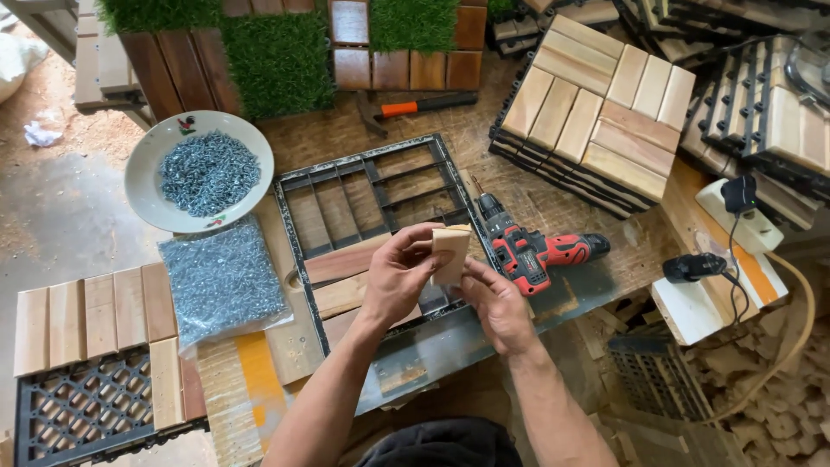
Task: Assembling wooden deck tiles by placing wood slats into a plastic grid and securing them with screws using a power drill.
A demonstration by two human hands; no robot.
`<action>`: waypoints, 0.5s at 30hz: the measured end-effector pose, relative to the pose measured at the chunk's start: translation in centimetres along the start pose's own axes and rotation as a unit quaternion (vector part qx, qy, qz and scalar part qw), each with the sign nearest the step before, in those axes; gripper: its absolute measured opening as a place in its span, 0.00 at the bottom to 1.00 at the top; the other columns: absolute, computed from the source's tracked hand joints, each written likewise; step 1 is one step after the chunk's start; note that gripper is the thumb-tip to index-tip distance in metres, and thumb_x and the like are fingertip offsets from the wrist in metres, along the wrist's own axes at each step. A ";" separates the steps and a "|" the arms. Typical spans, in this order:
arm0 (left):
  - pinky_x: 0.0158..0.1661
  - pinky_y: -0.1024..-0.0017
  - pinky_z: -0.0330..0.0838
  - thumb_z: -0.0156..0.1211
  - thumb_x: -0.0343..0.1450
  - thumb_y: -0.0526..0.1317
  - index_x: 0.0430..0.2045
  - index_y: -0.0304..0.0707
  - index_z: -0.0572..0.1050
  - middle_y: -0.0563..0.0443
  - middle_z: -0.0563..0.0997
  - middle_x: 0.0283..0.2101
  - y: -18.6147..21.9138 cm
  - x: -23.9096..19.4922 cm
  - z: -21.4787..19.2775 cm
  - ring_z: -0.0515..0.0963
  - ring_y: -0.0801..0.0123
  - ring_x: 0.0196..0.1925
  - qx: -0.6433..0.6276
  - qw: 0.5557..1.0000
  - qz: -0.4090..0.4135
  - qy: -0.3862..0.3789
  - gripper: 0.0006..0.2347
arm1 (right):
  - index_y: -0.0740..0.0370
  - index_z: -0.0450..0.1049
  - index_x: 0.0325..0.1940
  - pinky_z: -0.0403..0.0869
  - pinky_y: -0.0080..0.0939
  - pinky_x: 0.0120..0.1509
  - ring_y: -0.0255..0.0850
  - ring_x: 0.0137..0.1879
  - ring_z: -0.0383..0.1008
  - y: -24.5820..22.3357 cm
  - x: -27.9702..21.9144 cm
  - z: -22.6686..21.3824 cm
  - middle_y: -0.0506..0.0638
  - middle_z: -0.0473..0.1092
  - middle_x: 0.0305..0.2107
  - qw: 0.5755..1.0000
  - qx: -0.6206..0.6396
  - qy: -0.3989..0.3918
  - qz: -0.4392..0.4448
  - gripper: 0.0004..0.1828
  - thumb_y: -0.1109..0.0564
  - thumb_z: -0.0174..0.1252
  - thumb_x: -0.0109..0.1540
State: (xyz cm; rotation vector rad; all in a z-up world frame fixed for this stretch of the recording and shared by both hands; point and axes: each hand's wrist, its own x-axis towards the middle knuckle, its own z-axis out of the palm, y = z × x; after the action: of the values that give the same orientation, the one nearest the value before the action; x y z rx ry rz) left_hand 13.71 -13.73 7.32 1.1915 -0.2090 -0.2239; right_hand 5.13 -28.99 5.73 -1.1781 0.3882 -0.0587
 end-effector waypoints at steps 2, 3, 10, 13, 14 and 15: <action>0.52 0.62 0.79 0.74 0.63 0.26 0.46 0.38 0.83 0.46 0.86 0.42 1.2 0.0 0.6 0.85 0.62 0.48 0.032 0.996 0.075 -0.026 0.18 | 0.69 0.72 0.65 0.74 0.46 0.65 0.41 0.56 0.75 -1.1 -0.8 0.7 0.55 0.76 0.50 0.999 -0.004 0.029 -0.041 0.23 0.66 0.56 0.64; 0.58 0.57 0.74 0.71 0.64 0.24 0.43 0.37 0.84 0.46 0.86 0.43 1.9 0.2 0.8 0.85 0.57 0.52 0.064 0.985 0.153 -0.048 0.15 | 0.71 0.71 0.65 0.73 0.41 0.67 0.38 0.58 0.74 -1.6 -1.0 1.2 0.55 0.75 0.51 0.995 -0.009 0.053 -0.081 0.24 0.67 0.57 0.63; 0.70 0.43 0.50 0.66 0.58 0.28 0.46 0.42 0.80 0.47 0.81 0.57 -5.4 -1.6 -2.2 0.76 0.54 0.64 0.489 0.799 0.289 -0.196 0.21 | 0.66 0.70 0.66 0.65 0.46 0.74 0.45 0.70 0.65 0.1 -1.6 -1.8 0.57 0.69 0.63 0.947 -0.216 0.071 -0.225 0.25 0.68 0.53 0.63; 0.70 0.43 0.50 0.61 0.56 0.28 0.51 0.38 0.78 0.45 0.77 0.63 -5.6 -1.5 -2.5 0.72 0.51 0.68 0.468 0.815 0.246 -0.237 0.25 | 0.61 0.76 0.62 0.69 0.53 0.70 0.55 0.66 0.71 0.8 -2.6 -2.3 0.59 0.71 0.59 0.812 -0.486 0.012 -0.321 0.25 0.64 0.61 0.59; 0.70 0.45 0.51 0.61 0.59 0.30 0.52 0.37 0.77 0.40 0.74 0.65 -5.7 -1.1 -2.4 0.68 0.47 0.70 0.501 0.806 0.263 -0.174 0.24 | 0.60 0.75 0.63 0.68 0.56 0.70 0.59 0.66 0.69 1.6 -2.9 -2.4 0.61 0.70 0.59 0.788 -0.524 0.014 -0.322 0.27 0.59 0.65 0.58; 0.71 0.47 0.53 0.61 0.61 0.31 0.53 0.35 0.77 0.34 0.70 0.68 -5.7 -0.4 -2.6 0.64 0.43 0.73 0.535 0.790 0.281 -0.106 0.22 | 0.58 0.75 0.64 0.68 0.60 0.69 0.63 0.67 0.67 2.3 -2.7 -2.3 0.62 0.70 0.58 0.763 -0.558 0.012 -0.327 0.29 0.54 0.69 0.58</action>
State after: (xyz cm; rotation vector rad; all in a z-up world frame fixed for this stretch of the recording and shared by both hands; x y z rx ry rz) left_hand 13.67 -13.31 1.02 2.1593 -0.9703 0.3593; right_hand 1.49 -29.45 3.62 -2.4770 -0.0437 -0.5107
